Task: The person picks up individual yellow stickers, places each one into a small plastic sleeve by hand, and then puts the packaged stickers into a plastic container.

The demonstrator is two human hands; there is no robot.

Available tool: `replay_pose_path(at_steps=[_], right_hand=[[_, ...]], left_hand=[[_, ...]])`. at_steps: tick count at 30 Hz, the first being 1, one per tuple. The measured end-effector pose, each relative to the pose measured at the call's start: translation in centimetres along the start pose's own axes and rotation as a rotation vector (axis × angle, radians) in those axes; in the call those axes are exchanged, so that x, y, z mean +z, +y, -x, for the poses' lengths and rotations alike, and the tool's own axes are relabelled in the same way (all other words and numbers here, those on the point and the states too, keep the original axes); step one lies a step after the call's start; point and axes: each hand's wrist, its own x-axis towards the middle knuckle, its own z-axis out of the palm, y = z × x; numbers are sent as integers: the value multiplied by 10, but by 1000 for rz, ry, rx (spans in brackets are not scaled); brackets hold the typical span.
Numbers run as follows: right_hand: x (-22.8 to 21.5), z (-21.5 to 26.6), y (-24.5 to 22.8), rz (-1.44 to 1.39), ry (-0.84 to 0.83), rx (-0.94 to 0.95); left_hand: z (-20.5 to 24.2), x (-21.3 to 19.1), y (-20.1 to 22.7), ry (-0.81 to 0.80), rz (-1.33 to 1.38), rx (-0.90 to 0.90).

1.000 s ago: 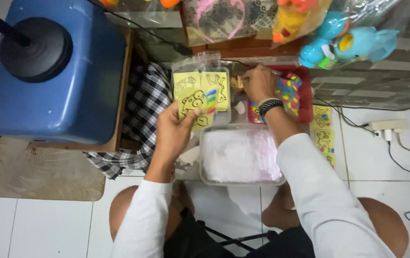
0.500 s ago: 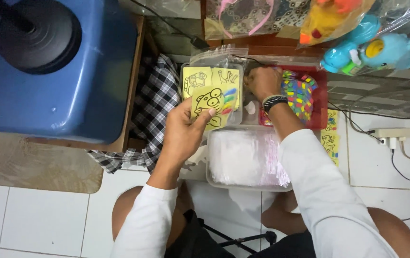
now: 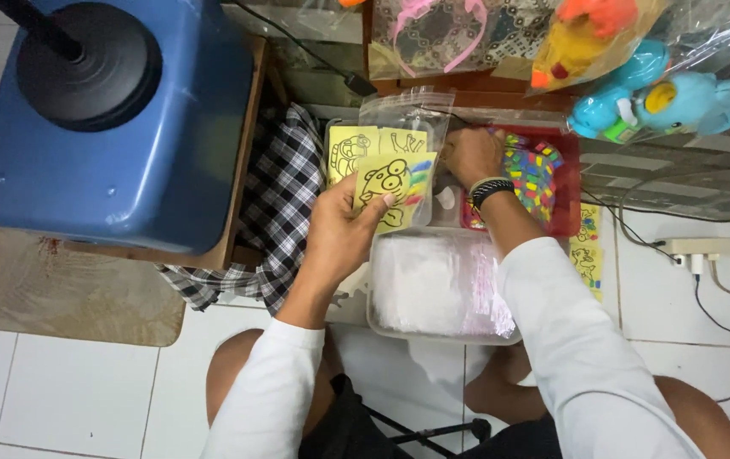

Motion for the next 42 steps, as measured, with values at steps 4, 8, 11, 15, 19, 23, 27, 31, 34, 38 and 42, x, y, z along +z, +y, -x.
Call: replay_pose_path(at_steps=[4,8,11,15,19,23,27,31,34,38,42], right_hand=[[14,3,22,-86,154,-134],[-17,22,21,-514,452,-286],[-47,37,24,-599,500,-335],[-54,38,20,-743,447,-234],[-25,24,17,-788,401,-121],[6,7,18,-676,296,-22],[9,9,15,-669,325,-41],[9,12,16,-632,313,-40],[8,15,17,-612,309,-28],[-4,18,22,-642,333,-57],[-55,57,23,-647,411,-191]], left_hand=[[-2,0,5,-18,-4,-31],[-5,5,-4,-6,-18,-12],[-5,11,-3,-9,-7,-1],[1,12,-4,-2,28,26],[8,13,5,31,68,41],[3,13,-7,4,120,50],[-1,11,-11,0,104,37],[-2,9,-2,-3,107,31],[-1,9,-3,-7,109,46],[-3,7,-4,0,75,44],[-4,3,-7,16,44,46]])
